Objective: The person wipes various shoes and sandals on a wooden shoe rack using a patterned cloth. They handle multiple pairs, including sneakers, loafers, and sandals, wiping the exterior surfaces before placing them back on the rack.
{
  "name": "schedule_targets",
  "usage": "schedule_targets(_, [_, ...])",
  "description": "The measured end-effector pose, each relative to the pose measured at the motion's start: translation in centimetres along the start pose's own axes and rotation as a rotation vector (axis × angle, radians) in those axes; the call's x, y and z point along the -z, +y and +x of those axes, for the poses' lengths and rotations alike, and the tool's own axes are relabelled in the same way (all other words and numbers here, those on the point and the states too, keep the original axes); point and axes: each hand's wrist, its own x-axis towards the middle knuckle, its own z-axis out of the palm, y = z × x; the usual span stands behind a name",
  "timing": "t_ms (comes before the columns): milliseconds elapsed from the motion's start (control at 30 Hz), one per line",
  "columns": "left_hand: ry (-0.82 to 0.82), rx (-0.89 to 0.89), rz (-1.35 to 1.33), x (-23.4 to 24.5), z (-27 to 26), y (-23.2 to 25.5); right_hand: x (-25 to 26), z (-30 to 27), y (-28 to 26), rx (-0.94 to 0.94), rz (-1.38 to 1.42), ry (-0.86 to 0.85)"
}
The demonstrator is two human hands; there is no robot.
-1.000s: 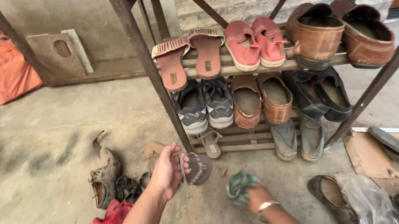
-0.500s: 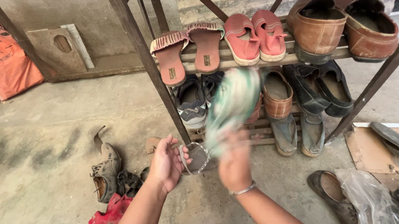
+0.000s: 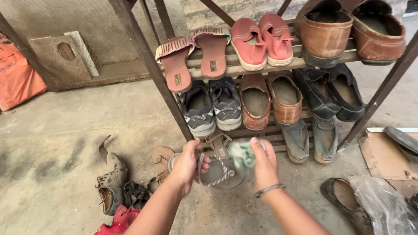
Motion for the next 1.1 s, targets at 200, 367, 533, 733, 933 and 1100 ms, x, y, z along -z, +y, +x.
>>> schedule_targets(200, [-0.061, -0.094, 0.283, -1.1, 2.1, -1.6, 0.6, -2.9, 0.5, 0.797, -0.995, -0.398])
schedule_targets(367, [-0.041, -0.095, 0.549, -5.6, 0.7, -5.5, 4.8, -0.2, 4.0, 0.259, -1.428, -0.492])
schedule_targets(533, [-0.005, 0.067, 0.145, -6.8, -0.2, -4.3, 6.0, -0.7, 2.4, 0.214, -1.591, -0.684])
schedule_targets(733, [-0.090, 0.085, -0.118, -5.5, -1.0, -3.1, 6.8, 0.0, -0.7, 0.315, -1.699, -0.933])
schedule_targets(933, [-0.173, -0.458, 0.649, -3.2, -3.0, -3.4, 5.4, 1.1, -8.0, 0.522, -1.799, -0.866])
schedule_targets(1100, [-0.024, -0.693, 1.176, -2.2, -7.8, -1.3, 3.6, 0.5, -11.0, 0.839, -1.501, -0.731])
